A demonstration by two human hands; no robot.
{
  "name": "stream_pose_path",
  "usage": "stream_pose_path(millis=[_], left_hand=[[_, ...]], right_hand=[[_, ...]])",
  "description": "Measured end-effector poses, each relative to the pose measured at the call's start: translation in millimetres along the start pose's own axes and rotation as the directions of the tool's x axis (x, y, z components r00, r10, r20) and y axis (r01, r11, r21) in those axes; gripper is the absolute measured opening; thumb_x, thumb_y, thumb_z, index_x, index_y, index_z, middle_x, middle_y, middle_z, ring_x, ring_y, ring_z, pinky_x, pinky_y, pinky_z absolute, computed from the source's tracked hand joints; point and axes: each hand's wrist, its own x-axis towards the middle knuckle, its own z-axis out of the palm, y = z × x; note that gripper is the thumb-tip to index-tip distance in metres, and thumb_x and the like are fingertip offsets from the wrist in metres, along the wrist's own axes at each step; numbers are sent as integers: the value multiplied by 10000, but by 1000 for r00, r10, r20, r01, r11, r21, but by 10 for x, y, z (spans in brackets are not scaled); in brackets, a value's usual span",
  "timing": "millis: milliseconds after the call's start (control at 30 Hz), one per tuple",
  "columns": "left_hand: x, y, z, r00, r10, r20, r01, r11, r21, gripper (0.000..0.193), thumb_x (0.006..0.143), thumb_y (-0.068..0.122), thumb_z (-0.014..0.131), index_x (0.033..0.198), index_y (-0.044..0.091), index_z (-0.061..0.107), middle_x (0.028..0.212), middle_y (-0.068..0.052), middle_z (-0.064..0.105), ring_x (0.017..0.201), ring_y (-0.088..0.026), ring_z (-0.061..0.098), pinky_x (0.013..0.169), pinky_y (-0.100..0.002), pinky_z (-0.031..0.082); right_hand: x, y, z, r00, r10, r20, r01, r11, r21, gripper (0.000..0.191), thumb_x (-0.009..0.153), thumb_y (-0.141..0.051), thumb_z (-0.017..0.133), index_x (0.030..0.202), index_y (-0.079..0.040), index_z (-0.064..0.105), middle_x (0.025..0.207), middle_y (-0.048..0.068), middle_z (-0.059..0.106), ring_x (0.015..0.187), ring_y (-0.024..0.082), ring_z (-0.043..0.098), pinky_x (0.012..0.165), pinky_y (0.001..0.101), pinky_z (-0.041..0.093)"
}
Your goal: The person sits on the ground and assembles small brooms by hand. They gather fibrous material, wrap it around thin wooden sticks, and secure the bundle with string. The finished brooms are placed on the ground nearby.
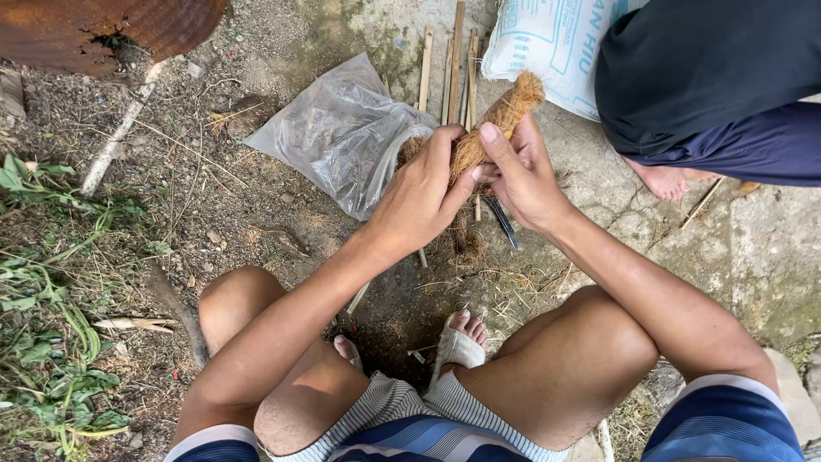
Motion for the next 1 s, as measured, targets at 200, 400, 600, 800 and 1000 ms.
stream_pose_path(millis=[200,400,600,800,1000], left_hand=[[55,-98,71,971,-236,32,230,963,141,197,1109,176,452,1165,-12,473,813,-180,651,549,-343,652,462,-441,496],[86,-246,-18,993,-90,-72,95,994,58,260,1097,171,481,1204,-65,495,671,-188,619,550,-329,641,486,-461,458],[70,-219,-35,993,-96,-63,94,994,-48,317,1103,200,462,1249,-77,511,734,-208,640,629,-313,660,572,-449,490],[77,-316,3,988,-137,67,151,941,-302,307,1143,264,401,1206,3,550,762,-51,540,677,-147,527,626,-334,479],[101,-521,91,912,-308,272,410,648,-641,298,1149,320,397,1045,59,495,769,47,399,635,-57,369,540,-231,356]], right_hand=[[59,-97,113,992,23,123,-37,993,111,252,1151,-323,521,1214,-115,393,790,-13,409,652,84,424,628,259,392],[139,-286,149,956,48,289,-126,958,259,296,1007,-116,414,1302,-129,396,725,-31,326,615,107,315,570,264,286],[216,-177,89,977,63,206,-99,981,170,33,1139,-117,391,1127,-117,421,673,-26,331,555,97,289,493,262,247],[263,-33,75,997,71,20,-71,997,-5,137,1144,-201,367,1076,-109,442,635,-41,329,491,68,283,450,250,246],[308,102,20,996,-81,-38,75,988,-133,183,1186,-155,377,1023,-87,422,718,-19,389,550,82,336,473,247,302]])
